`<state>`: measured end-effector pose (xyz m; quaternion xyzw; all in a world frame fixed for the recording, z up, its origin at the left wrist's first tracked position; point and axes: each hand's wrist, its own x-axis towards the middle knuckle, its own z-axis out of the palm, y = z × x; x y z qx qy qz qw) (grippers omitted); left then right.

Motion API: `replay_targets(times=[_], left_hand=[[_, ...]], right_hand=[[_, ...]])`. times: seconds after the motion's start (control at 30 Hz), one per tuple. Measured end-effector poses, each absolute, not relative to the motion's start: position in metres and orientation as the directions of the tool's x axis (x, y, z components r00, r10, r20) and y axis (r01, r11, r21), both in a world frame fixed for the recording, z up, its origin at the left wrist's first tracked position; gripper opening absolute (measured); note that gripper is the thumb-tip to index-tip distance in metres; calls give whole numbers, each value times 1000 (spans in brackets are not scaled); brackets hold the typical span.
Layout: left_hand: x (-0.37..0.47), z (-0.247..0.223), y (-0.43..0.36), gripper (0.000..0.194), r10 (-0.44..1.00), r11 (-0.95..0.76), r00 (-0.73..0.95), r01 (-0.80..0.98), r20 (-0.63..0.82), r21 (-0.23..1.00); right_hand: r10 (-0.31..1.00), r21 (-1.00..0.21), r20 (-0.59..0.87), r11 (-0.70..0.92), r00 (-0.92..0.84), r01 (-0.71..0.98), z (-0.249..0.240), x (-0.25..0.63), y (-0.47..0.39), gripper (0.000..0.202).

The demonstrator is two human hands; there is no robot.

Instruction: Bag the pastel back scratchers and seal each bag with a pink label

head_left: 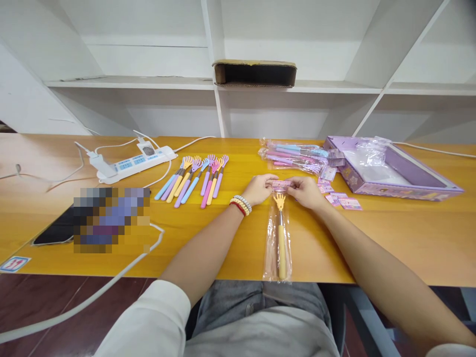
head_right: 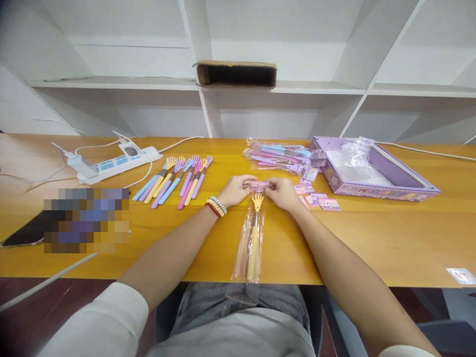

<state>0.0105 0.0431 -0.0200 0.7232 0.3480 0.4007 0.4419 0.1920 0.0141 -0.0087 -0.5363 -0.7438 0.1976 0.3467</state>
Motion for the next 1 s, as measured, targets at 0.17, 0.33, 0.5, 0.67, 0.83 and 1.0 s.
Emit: replay_targets(times=[0.17, 0.33, 0.5, 0.67, 0.83, 1.0], left_hand=[[4, -9, 40, 43, 909, -372, 264, 171, 321, 913], [-5, 36, 18, 26, 880, -474, 158, 362, 448, 803], [-8, 79, -42, 13, 823, -563, 337, 371, 457, 739], [-44, 67, -136, 8, 695, -542, 592, 58, 409, 838], [-77, 9, -204, 11, 567, -429, 816, 412, -115, 804], [-74, -36, -224, 24, 713, -622, 682, 508, 162, 596]], right_hand=[[968, -775, 234, 239, -86, 585, -16, 199, 21, 37], [970, -818, 241, 214, -21, 533, -22, 205, 29, 36], [964, -804, 266, 239, -29, 544, -23, 207, 33, 32], [951, -701, 303, 268, -64, 661, -14, 206, 26, 25], [944, -599, 312, 280, -104, 751, -7, 203, 22, 18], [950, -596, 298, 259, -91, 760, -7, 202, 20, 17]])
